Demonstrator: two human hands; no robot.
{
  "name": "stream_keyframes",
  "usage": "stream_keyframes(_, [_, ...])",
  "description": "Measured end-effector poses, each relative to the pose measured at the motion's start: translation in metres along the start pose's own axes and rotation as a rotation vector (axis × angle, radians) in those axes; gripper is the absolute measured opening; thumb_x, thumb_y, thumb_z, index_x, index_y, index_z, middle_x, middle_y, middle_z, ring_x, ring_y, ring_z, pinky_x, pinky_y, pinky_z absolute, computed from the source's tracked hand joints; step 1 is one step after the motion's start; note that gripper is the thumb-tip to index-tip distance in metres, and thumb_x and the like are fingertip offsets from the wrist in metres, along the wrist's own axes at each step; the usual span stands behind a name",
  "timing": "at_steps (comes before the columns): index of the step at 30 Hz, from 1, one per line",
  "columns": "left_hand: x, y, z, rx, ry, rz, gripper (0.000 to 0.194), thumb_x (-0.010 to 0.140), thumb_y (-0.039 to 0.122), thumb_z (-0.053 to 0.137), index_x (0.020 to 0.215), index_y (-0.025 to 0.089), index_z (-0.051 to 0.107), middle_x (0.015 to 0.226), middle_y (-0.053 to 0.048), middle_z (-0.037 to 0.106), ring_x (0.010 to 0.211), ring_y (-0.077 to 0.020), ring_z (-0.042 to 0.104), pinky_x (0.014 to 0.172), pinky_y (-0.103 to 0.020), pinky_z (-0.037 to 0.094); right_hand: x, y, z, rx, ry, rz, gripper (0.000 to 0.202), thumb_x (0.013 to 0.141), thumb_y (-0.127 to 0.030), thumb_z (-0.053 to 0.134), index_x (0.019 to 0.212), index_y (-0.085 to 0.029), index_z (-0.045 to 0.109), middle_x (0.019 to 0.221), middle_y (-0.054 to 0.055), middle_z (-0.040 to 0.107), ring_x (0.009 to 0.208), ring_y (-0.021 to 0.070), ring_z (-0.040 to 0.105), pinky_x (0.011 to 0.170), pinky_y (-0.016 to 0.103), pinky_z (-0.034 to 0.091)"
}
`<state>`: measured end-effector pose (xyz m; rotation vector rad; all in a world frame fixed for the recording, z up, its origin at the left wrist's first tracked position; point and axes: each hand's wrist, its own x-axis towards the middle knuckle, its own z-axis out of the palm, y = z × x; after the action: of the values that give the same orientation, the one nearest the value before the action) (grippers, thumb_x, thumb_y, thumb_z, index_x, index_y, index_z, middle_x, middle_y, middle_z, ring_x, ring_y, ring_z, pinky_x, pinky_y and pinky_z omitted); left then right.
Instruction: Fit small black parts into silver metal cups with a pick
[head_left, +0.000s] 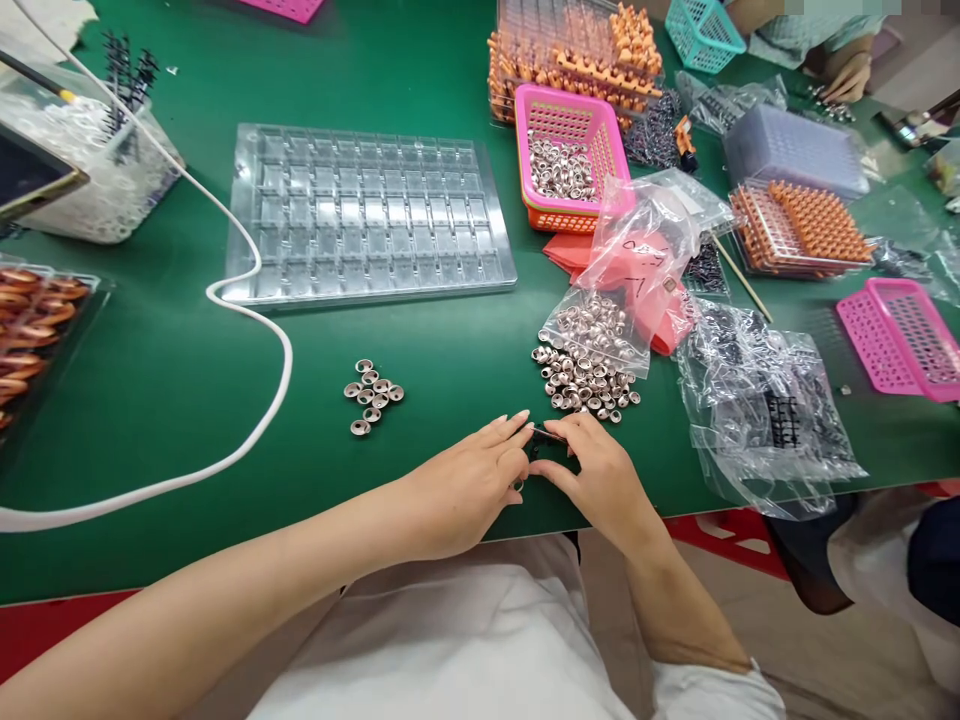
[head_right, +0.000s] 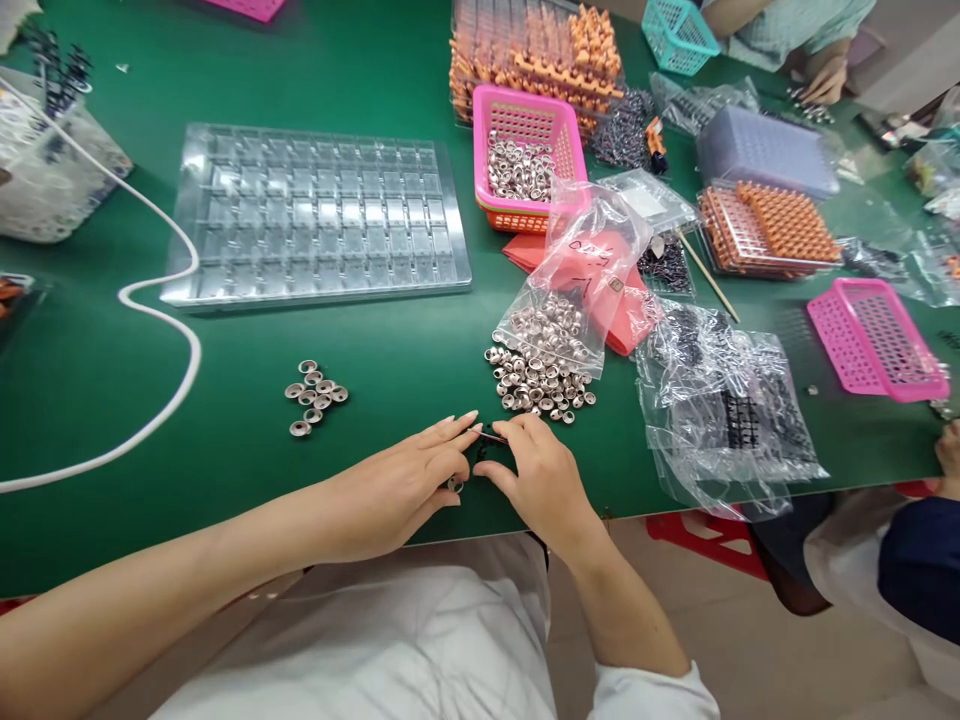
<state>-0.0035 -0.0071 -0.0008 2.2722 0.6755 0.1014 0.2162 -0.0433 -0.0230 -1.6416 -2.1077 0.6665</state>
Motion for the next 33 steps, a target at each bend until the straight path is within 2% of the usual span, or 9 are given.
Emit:
stream_keyframes(4, [0.001, -0.003, 0.009, -0.028, 0.033, 0.035, 0.007, 0.098, 0.012, 0.052, 0.094, 0.013, 0.058, 0.151, -0.030, 0.045, 0.151, -0.0325, 0.024, 0.122, -0.054, 0.034, 0.007, -0.001, 0.002, 0.037, 0.012, -0.003, 0.014, 0.090, -0.024, 0.070, 0.103, -0.021, 0.065, 0.096, 0.006, 0.068, 0.088, 0.0208, 0.065, 0.076, 0.032, 0.053])
stream_keyframes(8, [0.001, -0.003, 0.017, -0.053, 0.056, 0.073, 0.009, 0.099, 0.012, 0.048, 0.095, 0.013, 0.056, 0.149, -0.031, 0.048, 0.152, -0.0315, 0.021, 0.122, -0.055, 0.032, 0.008, -0.001, 0.001, 0.061, 0.021, -0.015, 0.003, 0.094, -0.023, 0.065, 0.096, -0.022, 0.067, 0.090, 0.004, 0.068, 0.086, 0.0193, 0.064, 0.076, 0.030, 0.051])
stream_keyframes(14, [0.002, -0.002, 0.022, -0.143, 0.088, 0.076, 0.009, 0.099, 0.012, 0.047, 0.099, 0.012, 0.056, 0.150, -0.033, 0.045, 0.153, -0.0335, 0.018, 0.123, -0.057, 0.029, 0.005, 0.001, 0.001, 0.022, 0.022, -0.041, 0.010, 0.097, -0.022, 0.058, 0.092, -0.021, 0.067, 0.086, 0.003, 0.067, 0.080, 0.0178, 0.063, 0.075, 0.030, 0.049])
stream_keyframes(20, [0.002, -0.004, 0.016, -0.269, 0.105, 0.071, 0.008, 0.099, 0.013, 0.047, 0.099, 0.015, 0.055, 0.142, -0.025, 0.057, 0.154, -0.0287, 0.020, 0.125, -0.052, 0.028, 0.006, -0.002, -0.001, -0.006, -0.014, -0.057, 0.013, 0.096, -0.019, 0.057, 0.086, -0.020, 0.065, 0.081, 0.003, 0.065, 0.077, 0.0171, 0.060, 0.070, 0.029, 0.047])
stream_keyframes(23, [0.000, -0.003, 0.009, -0.269, 0.103, 0.043, 0.006, 0.099, 0.015, 0.048, 0.100, 0.016, 0.054, 0.147, -0.025, 0.053, 0.154, -0.0280, 0.020, 0.124, -0.051, 0.030, 0.006, -0.005, -0.006, 0.048, -0.002, -0.035, 0.012, 0.095, -0.018, 0.057, 0.087, -0.020, 0.064, 0.080, 0.002, 0.063, 0.073, 0.0155, 0.058, 0.067, 0.028, 0.045])
stream_keyframes(27, [-0.004, 0.002, 0.003, -0.149, 0.048, -0.034, 0.008, 0.100, 0.016, 0.049, 0.101, 0.015, 0.056, 0.155, -0.027, 0.042, 0.153, -0.0310, 0.020, 0.122, -0.054, 0.033, 0.002, -0.006, -0.013, 0.121, -0.004, 0.035, 0.012, 0.097, -0.019, 0.053, 0.093, -0.021, 0.064, 0.081, 0.001, 0.064, 0.073, 0.0147, 0.059, 0.068, 0.028, 0.047])
stream_keyframes(30, [-0.007, 0.005, 0.006, -0.039, 0.006, -0.055, 0.010, 0.100, 0.014, 0.048, 0.102, 0.011, 0.058, 0.154, -0.031, 0.040, 0.152, -0.0346, 0.020, 0.121, -0.056, 0.033, -0.003, -0.003, -0.018, 0.146, -0.023, 0.063, 0.017, 0.098, -0.019, 0.049, 0.103, -0.023, 0.066, 0.091, 0.003, 0.070, 0.081, 0.0162, 0.065, 0.074, 0.029, 0.051])
stream_keyframes(33, [-0.008, 0.007, 0.016, 0.030, 0.016, -0.005, 0.013, 0.101, 0.013, 0.045, 0.102, 0.009, 0.058, 0.152, -0.035, 0.040, 0.151, -0.0362, 0.018, 0.121, -0.057, 0.032, -0.009, 0.003, -0.020, 0.158, 0.016, 0.086, 0.022, 0.098, -0.018, 0.048, 0.109, -0.024, 0.066, 0.102, 0.004, 0.073, 0.090, 0.0180, 0.069, 0.079, 0.030, 0.055])
